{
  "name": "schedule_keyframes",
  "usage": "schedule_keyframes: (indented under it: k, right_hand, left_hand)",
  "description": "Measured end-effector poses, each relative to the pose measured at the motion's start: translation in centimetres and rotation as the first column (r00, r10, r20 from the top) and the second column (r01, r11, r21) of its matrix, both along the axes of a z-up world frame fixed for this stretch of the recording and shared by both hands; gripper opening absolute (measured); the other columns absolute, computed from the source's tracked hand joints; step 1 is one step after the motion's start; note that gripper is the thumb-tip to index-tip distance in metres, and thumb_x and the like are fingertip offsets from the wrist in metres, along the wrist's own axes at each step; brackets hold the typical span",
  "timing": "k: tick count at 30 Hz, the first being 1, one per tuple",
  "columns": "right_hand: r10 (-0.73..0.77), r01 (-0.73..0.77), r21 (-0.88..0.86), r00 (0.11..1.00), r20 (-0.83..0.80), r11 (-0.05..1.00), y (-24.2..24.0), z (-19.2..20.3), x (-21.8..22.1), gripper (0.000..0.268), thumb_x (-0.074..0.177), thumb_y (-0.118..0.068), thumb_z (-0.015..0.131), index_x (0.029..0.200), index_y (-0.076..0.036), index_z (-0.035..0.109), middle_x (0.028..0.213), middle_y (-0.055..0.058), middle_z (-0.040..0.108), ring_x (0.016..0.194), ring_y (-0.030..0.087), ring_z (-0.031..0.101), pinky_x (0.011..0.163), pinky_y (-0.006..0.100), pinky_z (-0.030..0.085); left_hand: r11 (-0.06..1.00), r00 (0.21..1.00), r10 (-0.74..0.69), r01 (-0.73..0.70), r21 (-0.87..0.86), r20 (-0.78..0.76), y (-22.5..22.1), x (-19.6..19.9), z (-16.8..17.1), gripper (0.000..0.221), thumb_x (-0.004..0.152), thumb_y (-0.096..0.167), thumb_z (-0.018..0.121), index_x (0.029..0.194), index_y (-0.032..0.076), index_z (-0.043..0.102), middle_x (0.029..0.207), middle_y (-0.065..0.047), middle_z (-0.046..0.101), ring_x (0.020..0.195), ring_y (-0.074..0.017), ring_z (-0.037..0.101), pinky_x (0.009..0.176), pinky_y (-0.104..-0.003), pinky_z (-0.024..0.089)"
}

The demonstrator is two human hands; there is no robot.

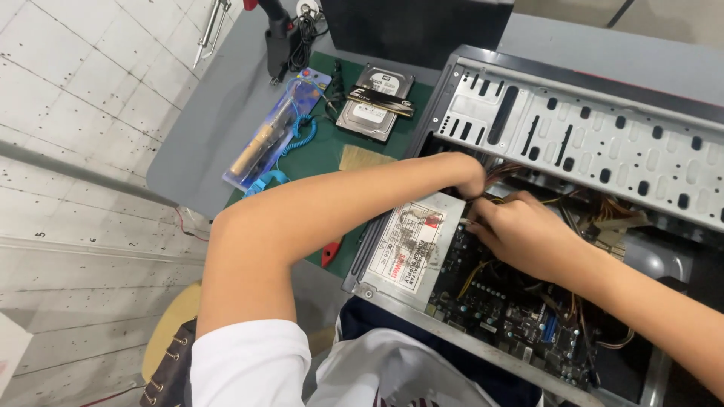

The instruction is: Cleaning the interior of a computer case and the CPU fan using a brush.

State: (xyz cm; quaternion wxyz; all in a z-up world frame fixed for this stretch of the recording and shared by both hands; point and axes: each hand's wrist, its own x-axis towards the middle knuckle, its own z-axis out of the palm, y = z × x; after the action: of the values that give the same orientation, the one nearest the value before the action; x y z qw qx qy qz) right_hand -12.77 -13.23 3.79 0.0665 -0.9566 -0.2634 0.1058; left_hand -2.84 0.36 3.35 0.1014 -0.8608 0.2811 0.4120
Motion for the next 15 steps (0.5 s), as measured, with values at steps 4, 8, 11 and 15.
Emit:
schedule_keyframes:
  k: [4, 8, 11, 15]
  right_hand:
    - [0.088, -0.081, 0.174, 0.996, -0.032, 0.981, -1.3, 2.2, -1.0, 0.021, 0.096, -0.028, 0.065, 0.107, -0.012, 0.059, 0.076, 0.003, 0.076, 0.071, 0.032, 0.071, 0.062, 0.047, 0.054]
    - [0.133, -0.142, 0.165, 0.989, 0.066, 0.976, -2.8, 2.3, -2.2, 0.026, 0.098, -0.031, 0.058, 0.116, -0.012, 0.060, 0.082, 0.006, 0.077, 0.075, 0.032, 0.074, 0.076, 0.045, 0.055]
    - [0.159, -0.163, 0.132, 0.986, 0.043, 0.978, -3.3, 2.8, -3.0, 0.031, 0.097, -0.033, 0.058, 0.121, -0.014, 0.065, 0.098, 0.000, 0.079, 0.087, 0.022, 0.075, 0.093, 0.039, 0.051]
    - [0.296, -0.337, 0.180, 0.930, 0.218, 0.924, -3.1, 2.9, -4.1, 0.023, 0.094, -0.026, 0.062, 0.112, -0.013, 0.069, 0.110, 0.001, 0.074, 0.097, 0.024, 0.071, 0.090, 0.040, 0.052]
  left_hand:
    - [0.998, 0.998, 0.059, -0.059, 0.026, 0.022, -0.4, -1.1, 2.4, 0.048, 0.098, 0.019, 0.047, 0.145, 0.013, 0.053, 0.145, -0.007, 0.057, 0.129, -0.0288, 0.060, 0.104, -0.048, 0.050]
    - [0.994, 0.995, 0.089, -0.091, 0.056, 0.032, -1.1, -1.8, 5.4, 0.048, 0.102, 0.019, 0.046, 0.149, 0.015, 0.050, 0.150, -0.004, 0.055, 0.132, -0.0278, 0.058, 0.105, -0.048, 0.049]
    - [0.993, 0.988, 0.116, -0.118, 0.012, 0.105, -0.1, -2.5, 7.7, 0.053, 0.093, 0.005, 0.051, 0.144, 0.021, 0.054, 0.142, -0.003, 0.058, 0.121, -0.0271, 0.063, 0.090, -0.038, 0.048]
    - [0.985, 0.985, 0.093, -0.069, -0.161, 0.147, 1.7, -4.4, 7.9, 0.036, 0.093, 0.006, 0.045, 0.123, 0.015, 0.064, 0.122, -0.011, 0.064, 0.102, -0.0318, 0.068, 0.080, -0.043, 0.053]
